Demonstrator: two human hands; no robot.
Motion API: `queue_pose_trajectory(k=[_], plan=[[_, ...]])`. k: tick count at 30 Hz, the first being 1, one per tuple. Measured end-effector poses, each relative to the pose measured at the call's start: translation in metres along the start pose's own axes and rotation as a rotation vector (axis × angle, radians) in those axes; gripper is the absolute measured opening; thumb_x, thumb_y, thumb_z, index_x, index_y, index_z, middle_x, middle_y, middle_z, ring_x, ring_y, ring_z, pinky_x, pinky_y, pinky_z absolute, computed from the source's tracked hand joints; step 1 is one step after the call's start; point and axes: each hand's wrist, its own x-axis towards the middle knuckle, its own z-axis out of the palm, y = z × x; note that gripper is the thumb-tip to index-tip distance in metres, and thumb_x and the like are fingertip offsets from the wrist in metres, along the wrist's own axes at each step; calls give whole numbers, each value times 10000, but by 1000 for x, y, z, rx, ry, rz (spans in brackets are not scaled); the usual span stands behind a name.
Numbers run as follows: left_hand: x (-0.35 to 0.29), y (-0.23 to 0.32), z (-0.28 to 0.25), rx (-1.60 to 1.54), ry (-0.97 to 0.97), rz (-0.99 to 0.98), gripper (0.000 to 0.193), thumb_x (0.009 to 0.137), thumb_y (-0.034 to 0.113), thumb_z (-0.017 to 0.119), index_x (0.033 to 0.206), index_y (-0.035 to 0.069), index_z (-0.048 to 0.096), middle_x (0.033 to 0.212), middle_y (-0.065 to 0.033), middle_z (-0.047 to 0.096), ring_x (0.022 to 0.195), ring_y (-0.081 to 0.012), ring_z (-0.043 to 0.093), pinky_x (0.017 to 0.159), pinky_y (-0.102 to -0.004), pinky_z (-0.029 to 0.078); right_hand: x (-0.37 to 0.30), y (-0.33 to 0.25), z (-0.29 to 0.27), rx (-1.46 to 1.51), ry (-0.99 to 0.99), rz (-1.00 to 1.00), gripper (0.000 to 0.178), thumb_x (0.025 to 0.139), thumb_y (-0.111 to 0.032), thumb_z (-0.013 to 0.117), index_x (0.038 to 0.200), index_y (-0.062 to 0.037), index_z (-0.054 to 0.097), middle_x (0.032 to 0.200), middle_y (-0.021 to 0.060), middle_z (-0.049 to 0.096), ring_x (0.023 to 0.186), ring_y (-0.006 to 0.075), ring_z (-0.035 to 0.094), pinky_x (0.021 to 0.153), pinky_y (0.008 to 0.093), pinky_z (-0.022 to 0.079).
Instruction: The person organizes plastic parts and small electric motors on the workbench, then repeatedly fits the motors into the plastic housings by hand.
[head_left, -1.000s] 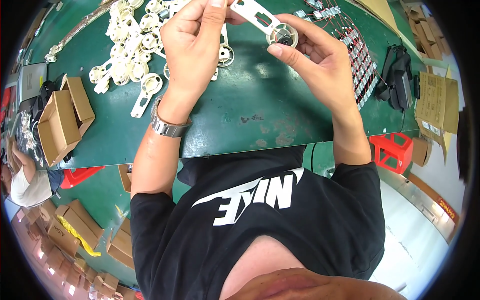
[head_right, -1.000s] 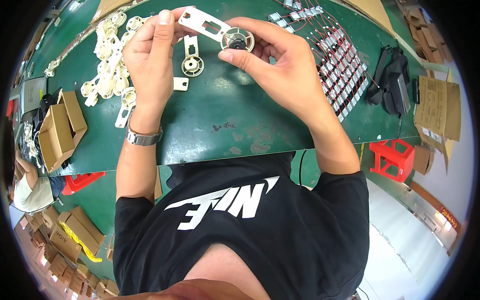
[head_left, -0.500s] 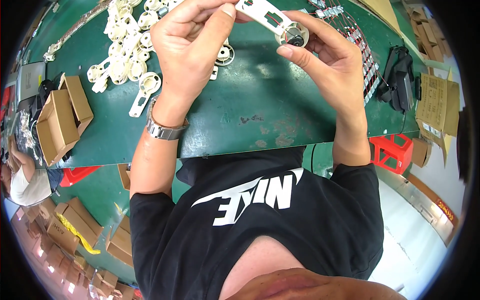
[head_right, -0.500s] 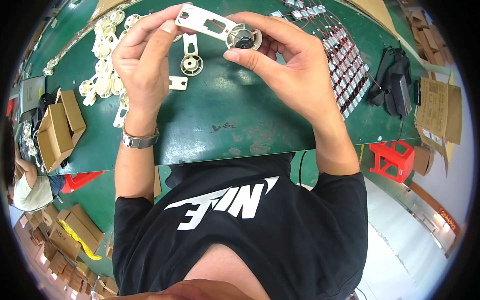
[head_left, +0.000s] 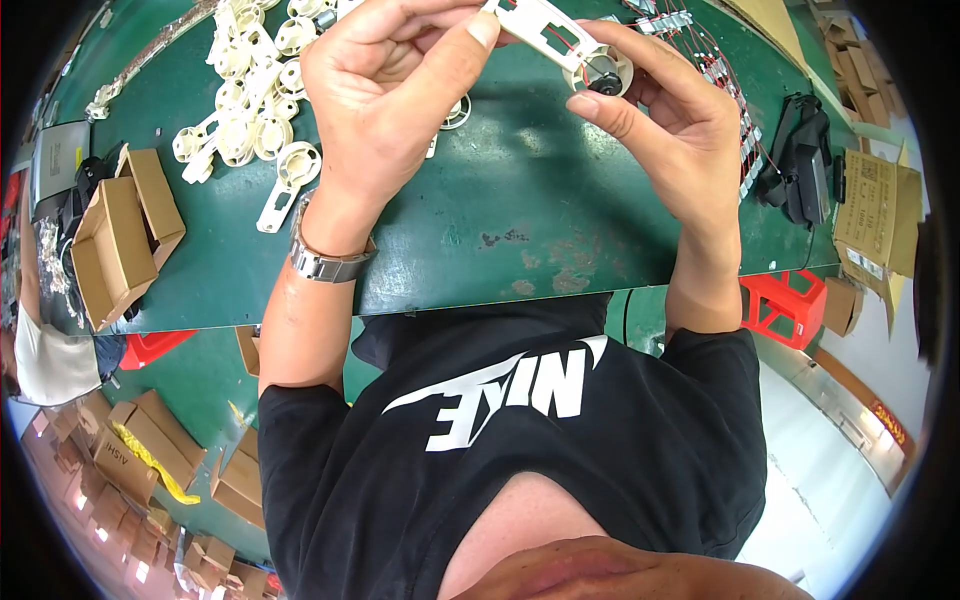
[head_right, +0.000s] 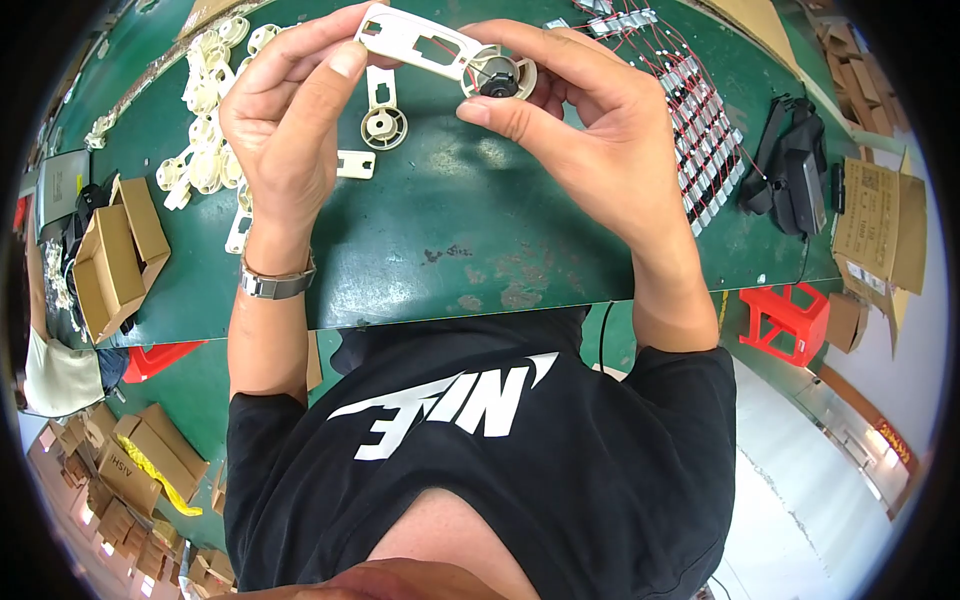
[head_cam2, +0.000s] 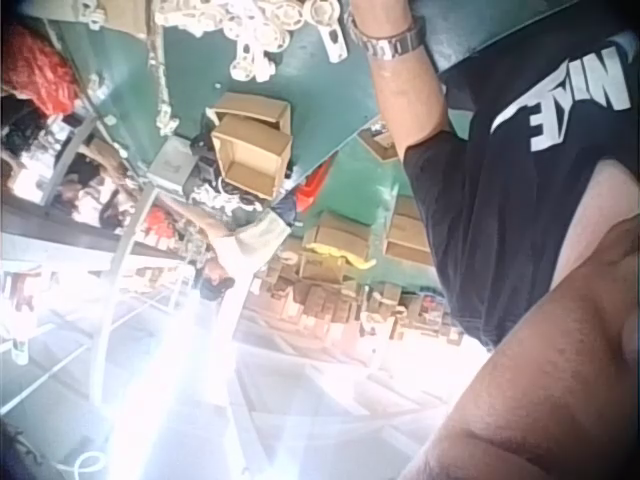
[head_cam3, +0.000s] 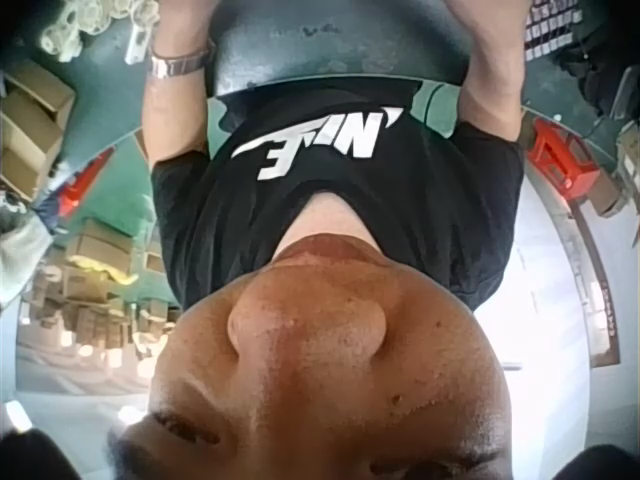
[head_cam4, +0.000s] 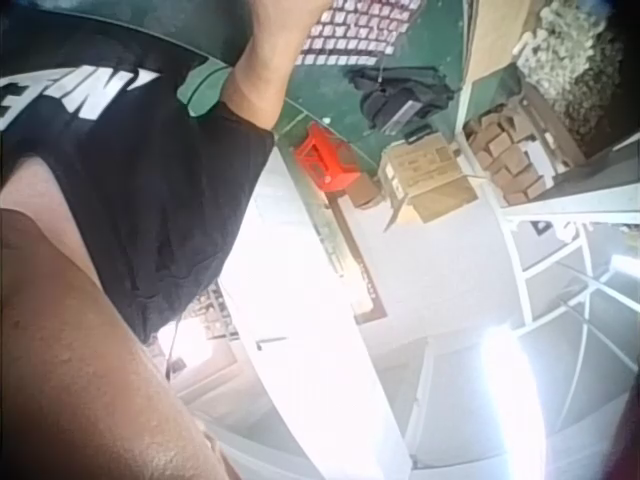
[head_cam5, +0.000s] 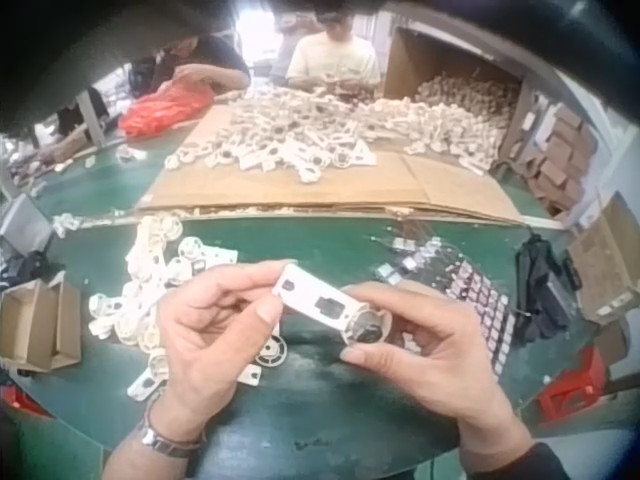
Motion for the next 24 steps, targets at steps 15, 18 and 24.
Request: queue_pose_trajectory(k=[15, 18, 24], plan=[[23, 63, 66, 642, 486, -762, 264, 1000, 2, 632, 1238, -103, 673, 1073, -148, 758, 963, -140, 714, 862, -244, 555, -2, -2, 1, 33, 7, 48, 438, 831, 2, 844, 1253, -25, 732, 931, -23, 619, 813, 41, 561, 707, 214, 476], [21, 61, 66, 623, 467, -734, 283, 1005, 3, 632, 1265, -105, 655, 1081, -141, 751, 963, -134, 709, 858, -242, 552, -1, -3, 0, 26, 7, 27, 434, 830, -1, 846, 1249, -28, 734, 932, -25, 618, 805, 39, 556, 698, 215, 472], [6, 50, 41, 811, 408, -664, 205, 1020, 85, 630, 1114, -76, 714, 968, -117, 753, 862, -162, 716, 795, -288, 568, -3, 1, -1, -105, 7, -24, 416, 814, -65, 871, 1214, -55, 757, 841, -38, 589, 728, 32, 516, 642, 200, 429]])
